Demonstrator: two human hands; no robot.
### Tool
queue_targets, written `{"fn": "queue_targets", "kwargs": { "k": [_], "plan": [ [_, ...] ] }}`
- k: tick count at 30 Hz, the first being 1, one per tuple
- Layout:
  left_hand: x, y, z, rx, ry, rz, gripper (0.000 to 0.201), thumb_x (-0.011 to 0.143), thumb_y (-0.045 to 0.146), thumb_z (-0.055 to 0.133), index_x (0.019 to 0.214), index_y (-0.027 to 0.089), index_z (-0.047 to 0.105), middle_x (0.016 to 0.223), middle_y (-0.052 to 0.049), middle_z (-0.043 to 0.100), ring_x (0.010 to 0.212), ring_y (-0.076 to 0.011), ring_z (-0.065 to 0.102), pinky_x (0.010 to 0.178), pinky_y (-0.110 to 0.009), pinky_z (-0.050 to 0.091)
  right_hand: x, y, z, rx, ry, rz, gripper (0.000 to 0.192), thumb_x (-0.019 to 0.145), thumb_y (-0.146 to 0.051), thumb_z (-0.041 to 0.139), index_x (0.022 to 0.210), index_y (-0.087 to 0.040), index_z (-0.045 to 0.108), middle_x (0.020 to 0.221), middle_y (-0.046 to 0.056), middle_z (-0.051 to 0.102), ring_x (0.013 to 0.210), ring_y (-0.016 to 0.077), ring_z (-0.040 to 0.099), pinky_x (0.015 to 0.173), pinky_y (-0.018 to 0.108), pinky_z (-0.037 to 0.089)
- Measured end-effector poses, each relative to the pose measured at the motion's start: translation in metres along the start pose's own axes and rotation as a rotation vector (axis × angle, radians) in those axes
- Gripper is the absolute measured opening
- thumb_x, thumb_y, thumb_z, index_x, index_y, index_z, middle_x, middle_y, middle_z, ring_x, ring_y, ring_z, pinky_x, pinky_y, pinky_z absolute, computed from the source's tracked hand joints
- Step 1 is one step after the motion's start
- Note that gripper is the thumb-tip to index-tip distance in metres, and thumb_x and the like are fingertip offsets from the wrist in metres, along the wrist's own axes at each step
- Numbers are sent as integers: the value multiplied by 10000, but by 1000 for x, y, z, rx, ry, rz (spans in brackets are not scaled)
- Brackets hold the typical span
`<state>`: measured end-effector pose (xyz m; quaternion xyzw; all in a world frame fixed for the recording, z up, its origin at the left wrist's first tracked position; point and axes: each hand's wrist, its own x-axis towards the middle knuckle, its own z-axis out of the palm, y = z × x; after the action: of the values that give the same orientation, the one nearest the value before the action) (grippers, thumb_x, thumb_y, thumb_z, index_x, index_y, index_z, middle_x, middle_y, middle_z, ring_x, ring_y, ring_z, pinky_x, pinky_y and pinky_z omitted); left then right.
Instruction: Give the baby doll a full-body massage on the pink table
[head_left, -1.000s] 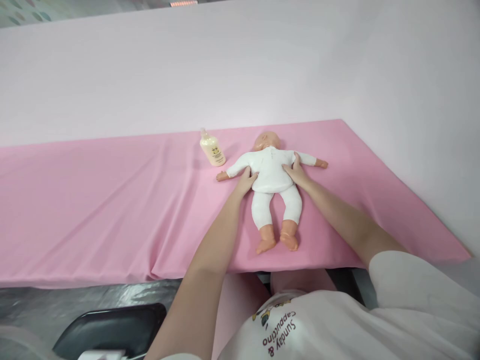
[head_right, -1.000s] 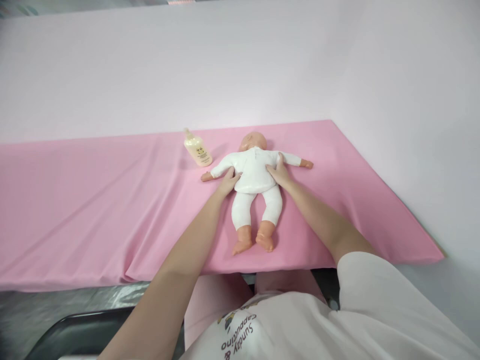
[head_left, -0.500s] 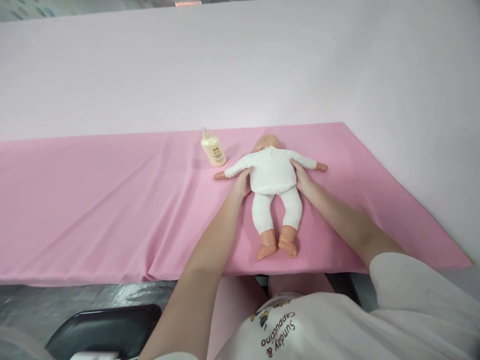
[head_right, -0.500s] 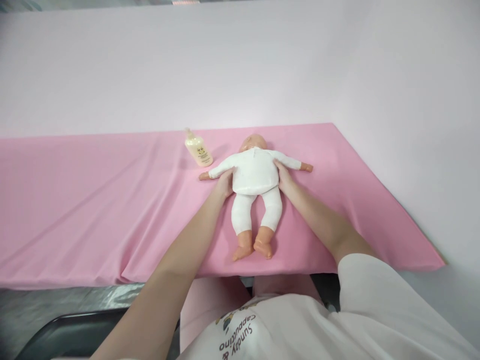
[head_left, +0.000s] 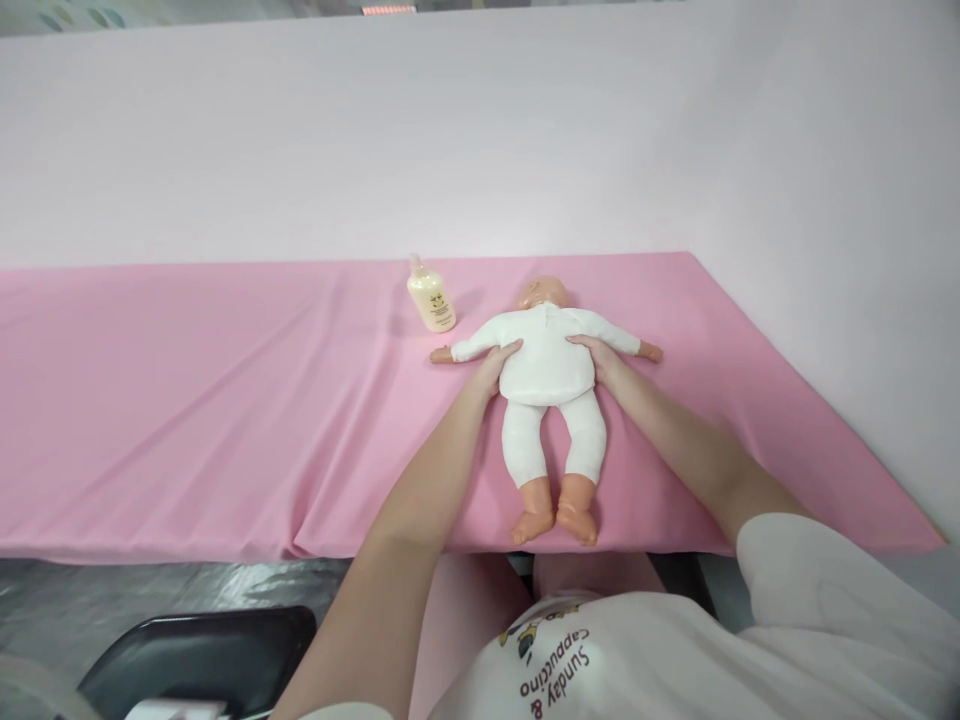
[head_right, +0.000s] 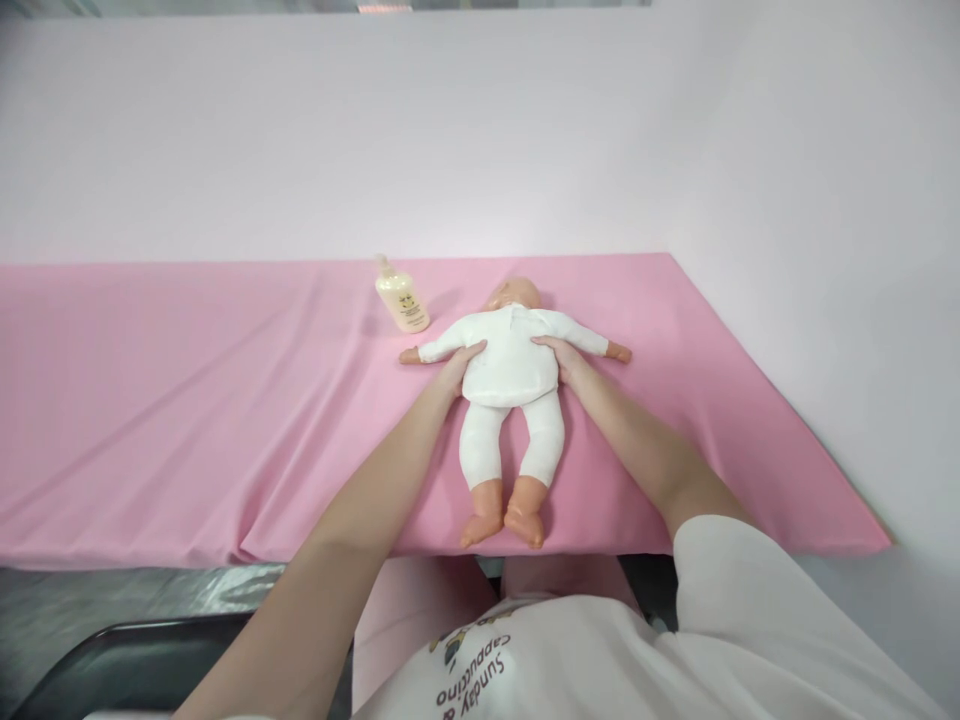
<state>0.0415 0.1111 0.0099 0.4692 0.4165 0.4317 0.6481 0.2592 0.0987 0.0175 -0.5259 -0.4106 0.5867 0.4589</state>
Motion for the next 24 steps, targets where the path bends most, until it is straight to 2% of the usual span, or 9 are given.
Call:
{"fn": "queue_targets", "kwargs": {
  "k": [3, 6, 9, 11, 13, 16, 19, 22, 24],
  "plan": [
    [-6, 2, 5, -36, 68, 46, 400, 790, 380, 762, 1079, 158, 598, 1085, -118, 746, 1160, -297, 675, 1034, -443, 510, 0, -3, -4, 122, -46, 123, 350, 763, -403, 715, 1003, -160, 639, 835, 102, 733, 914, 286, 704, 942, 455, 579],
    [-10, 5, 8, -51, 118, 74, 446, 751, 326, 800, 1114, 187, 581, 1170, -101, 729, 1206, -303, 657, 1038, -446, 519, -1, -12, -7, 181, -71, 23, 341, 763, -331, 695, 1043, -146, 631, 846, 88, 745, 949, 269, 706, 986, 423, 559],
    [-15, 13, 13, -63, 117, 130, 472, 754, 337, 787, 1150, 187, 581, 1201, -106, 725, 1224, -320, 652, 1040, -453, 530, -7, -25, -4, 222, -85, -84, 347, 682, -241, 678, 1021, -171, 642, 848, 66, 763, 994, 275, 711, 994, 429, 564],
    [-20, 24, 20, -58, 129, 175, 452, 798, 412, 725, 1162, 176, 596, 1234, -128, 718, 1238, -325, 648, 1031, -453, 547, -15, -37, -1, 243, -99, -143, 384, 619, -205, 656, 1002, -178, 652, 867, 62, 774, 1012, 283, 717, 984, 444, 573],
    [-28, 38, 29, -79, 140, 227, 466, 898, 508, 566, 1205, 158, 601, 1250, -136, 715, 1259, -320, 636, 1023, -451, 556, -26, -50, 3, 248, -115, -202, 426, 590, -215, 643, 1014, -177, 658, 902, 68, 780, 1026, 294, 718, 971, 459, 579],
    [-47, 61, 45, -196, 47, 339, 595, 1001, 569, 296, 1337, 155, 559, 1247, -118, 717, 1281, -311, 618, 1029, -464, 544, -47, -68, 5, 200, -143, -263, 496, 603, -312, 650, 1080, -176, 658, 930, 88, 774, 1019, 322, 715, 944, 485, 583],
    [-68, 81, 61, -231, -87, 414, 727, 1002, 662, 178, 1412, 174, 527, 1194, -123, 730, 1273, -336, 610, 1020, -496, 529, -66, -81, 5, 88, -116, -294, 588, 669, -490, 615, 1167, -179, 637, 889, 109, 755, 975, 347, 712, 912, 507, 581],
    [-87, 97, 79, -151, -102, 458, 847, 929, 808, 163, 1381, 208, 555, 1088, -145, 744, 1244, -368, 620, 981, -538, 537, -84, -85, 3, 14, -28, -373, 645, 788, -637, 427, 1234, -210, 612, 889, 117, 747, 982, 366, 706, 895, 514, 576],
    [-98, 106, 94, -117, -130, 492, 907, 876, 878, 145, 1364, 234, 557, 1103, -144, 733, 1252, -369, 613, 969, -549, 541, -93, -86, 0, -79, 35, -457, 679, 881, -649, 242, 1301, -237, 582, 953, 119, 754, 1036, 377, 696, 897, 517, 570]
  ]
}}
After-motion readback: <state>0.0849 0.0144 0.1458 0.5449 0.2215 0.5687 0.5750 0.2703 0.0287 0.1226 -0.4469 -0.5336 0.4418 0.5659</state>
